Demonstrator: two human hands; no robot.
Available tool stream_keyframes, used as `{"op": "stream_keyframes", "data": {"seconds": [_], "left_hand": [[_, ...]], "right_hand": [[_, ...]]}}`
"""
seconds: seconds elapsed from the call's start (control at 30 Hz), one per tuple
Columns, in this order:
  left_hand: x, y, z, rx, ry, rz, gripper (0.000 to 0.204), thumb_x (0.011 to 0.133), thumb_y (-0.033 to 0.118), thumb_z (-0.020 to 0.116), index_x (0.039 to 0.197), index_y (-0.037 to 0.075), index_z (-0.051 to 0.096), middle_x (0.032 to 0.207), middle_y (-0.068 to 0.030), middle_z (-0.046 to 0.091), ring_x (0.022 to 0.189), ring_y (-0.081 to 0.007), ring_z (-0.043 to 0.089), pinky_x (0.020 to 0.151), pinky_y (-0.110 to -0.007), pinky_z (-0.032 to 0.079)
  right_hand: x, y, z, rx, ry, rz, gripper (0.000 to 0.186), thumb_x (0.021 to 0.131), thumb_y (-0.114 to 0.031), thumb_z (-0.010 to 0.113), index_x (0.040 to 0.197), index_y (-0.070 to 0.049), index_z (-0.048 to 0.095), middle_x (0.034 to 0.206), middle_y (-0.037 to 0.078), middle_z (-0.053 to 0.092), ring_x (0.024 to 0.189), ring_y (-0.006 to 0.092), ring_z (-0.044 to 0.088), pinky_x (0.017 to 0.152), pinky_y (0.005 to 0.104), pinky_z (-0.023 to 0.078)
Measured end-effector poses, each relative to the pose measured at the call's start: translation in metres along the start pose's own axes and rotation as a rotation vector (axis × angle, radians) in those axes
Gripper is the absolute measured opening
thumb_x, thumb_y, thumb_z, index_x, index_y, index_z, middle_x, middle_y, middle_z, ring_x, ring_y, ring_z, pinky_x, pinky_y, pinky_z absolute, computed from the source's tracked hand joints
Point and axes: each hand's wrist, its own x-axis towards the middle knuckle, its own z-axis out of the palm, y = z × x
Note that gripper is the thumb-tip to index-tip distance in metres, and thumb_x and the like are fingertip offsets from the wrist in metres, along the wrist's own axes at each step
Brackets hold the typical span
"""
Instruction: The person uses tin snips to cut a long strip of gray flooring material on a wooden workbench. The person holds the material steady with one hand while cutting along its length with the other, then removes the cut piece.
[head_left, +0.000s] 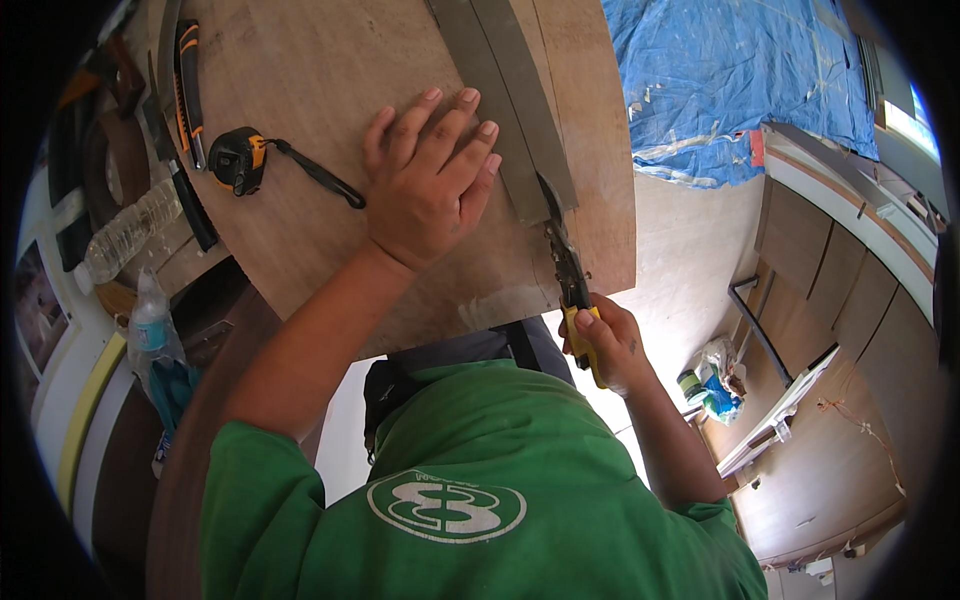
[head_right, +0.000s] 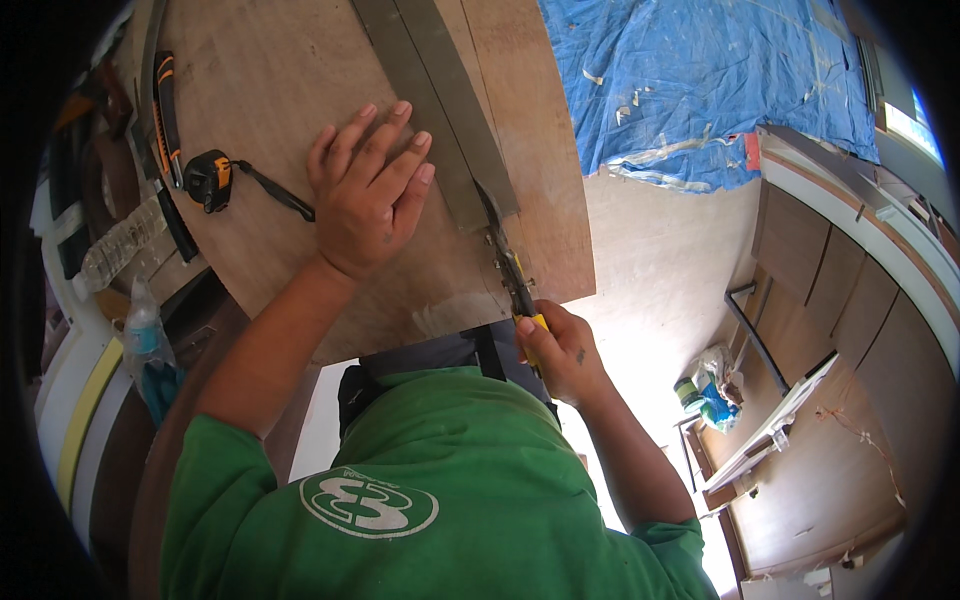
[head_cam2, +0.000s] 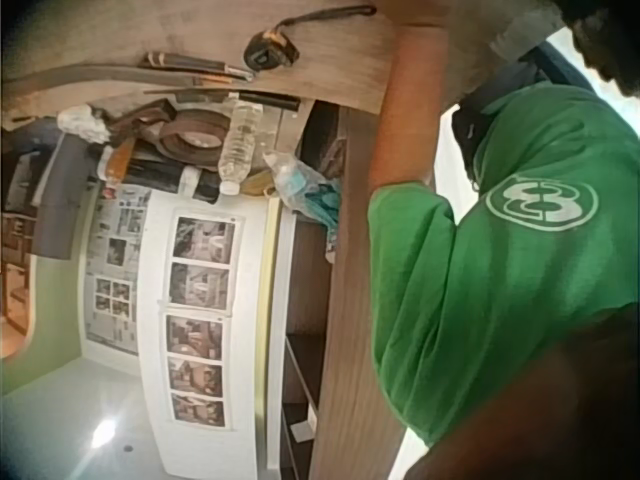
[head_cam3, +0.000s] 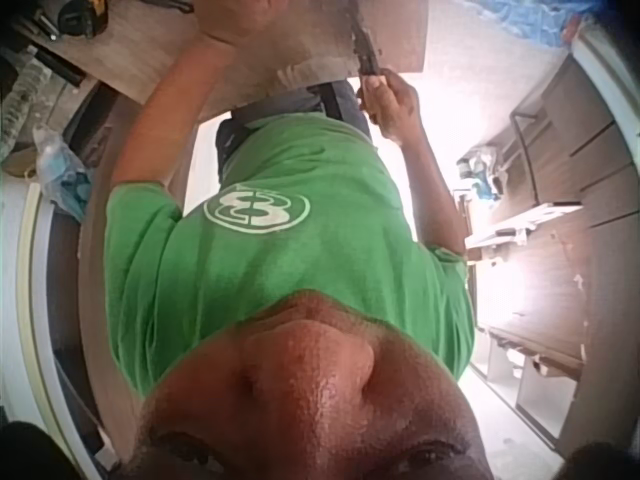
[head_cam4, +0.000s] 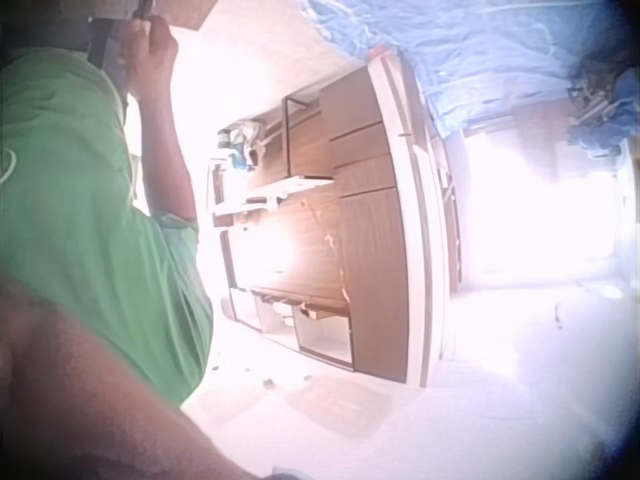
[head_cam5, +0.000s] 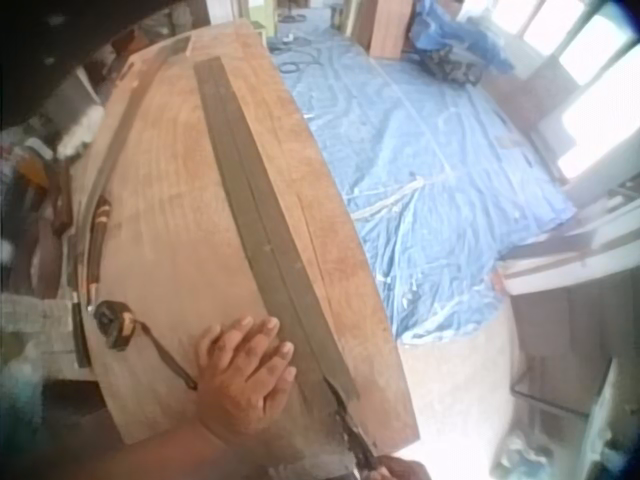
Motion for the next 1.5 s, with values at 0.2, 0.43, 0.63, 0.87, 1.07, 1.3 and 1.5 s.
{"op": "stream_keyframes", "data": {"seconds": [0.2,0.43,0.63,0.87,1.07,1.3,1.5], "left_hand": [[0.000,0.000,-0.001,-0.002,-0.008,-0.002,0.025,0.098,0.028,0.073,0.119,0.018,0.082,0.144,-0.0027,0.071,0.137,-0.0275,0.058,0.122,-0.047,0.029],[-0.001,0.000,-0.001,-0.009,-0.028,0.002,0.033,0.091,0.029,0.076,0.122,0.017,0.080,0.147,-0.0043,0.069,0.140,-0.0287,0.056,0.122,-0.049,0.029],[0.000,0.001,-0.008,-0.077,-0.094,-0.010,0.055,0.077,0.033,0.081,0.128,0.014,0.076,0.154,-0.0084,0.063,0.145,-0.0318,0.050,0.124,-0.052,0.026],[-0.011,-0.002,-0.007,-0.209,-0.027,-0.071,0.042,0.081,0.034,0.081,0.117,0.014,0.076,0.138,-0.0094,0.069,0.123,-0.0301,0.062,0.105,-0.050,0.045],[-0.014,0.051,-0.023,-0.840,-0.397,-0.744,0.029,0.103,0.032,0.070,0.098,0.004,0.072,0.080,-0.0086,0.070,0.066,-0.0193,0.064,0.062,-0.035,0.051],[-0.008,0.052,-0.013,-1.226,-0.500,-1.059,0.041,0.110,0.036,0.064,0.084,0.005,0.063,0.069,-0.0025,0.064,0.055,-0.0072,0.055,0.050,-0.028,0.042],[-0.001,0.045,-0.020,-1.326,-0.597,-1.170,0.041,0.110,0.033,0.063,0.078,0.009,0.056,0.066,-0.0005,0.059,0.049,-0.0056,0.048,0.045,-0.026,0.038]], "right_hand": [[-0.002,-0.009,-0.001,-0.003,0.002,0.011,0.051,0.103,-0.046,0.062,0.110,0.004,0.065,0.084,0.008,0.066,0.077,0.0159,0.064,0.071,0.0320,0.051],[-0.002,-0.008,-0.006,-0.015,-0.037,0.013,0.052,0.104,-0.048,0.061,0.108,0.003,0.065,0.085,0.008,0.066,0.079,0.0174,0.064,0.072,0.0332,0.051],[0.002,-0.007,-0.007,-0.002,-0.065,-0.012,0.053,0.104,-0.050,0.060,0.109,0.002,0.065,0.089,0.008,0.067,0.082,0.0187,0.066,0.076,0.0349,0.051],[-0.001,-0.012,-0.007,0.070,-0.051,0.023,0.054,0.103,-0.048,0.060,0.117,0.004,0.065,0.092,0.010,0.068,0.083,0.0190,0.066,0.076,0.0342,0.052],[-0.007,-0.014,-0.006,0.096,-0.066,0.001,0.056,0.103,-0.048,0.060,0.119,0.005,0.066,0.093,0.010,0.068,0.084,0.0181,0.066,0.077,0.0341,0.052],[-0.006,-0.015,-0.002,0.013,-0.100,-0.023,0.056,0.105,-0.052,0.059,0.113,0.003,0.066,0.090,0.008,0.068,0.081,0.0162,0.065,0.075,0.0327,0.052],[-0.004,-0.013,0.003,0.011,-0.084,-0.033,0.057,0.105,-0.053,0.059,0.114,0.003,0.065,0.089,0.007,0.068,0.079,0.0159,0.065,0.074,0.0320,0.052]]}}
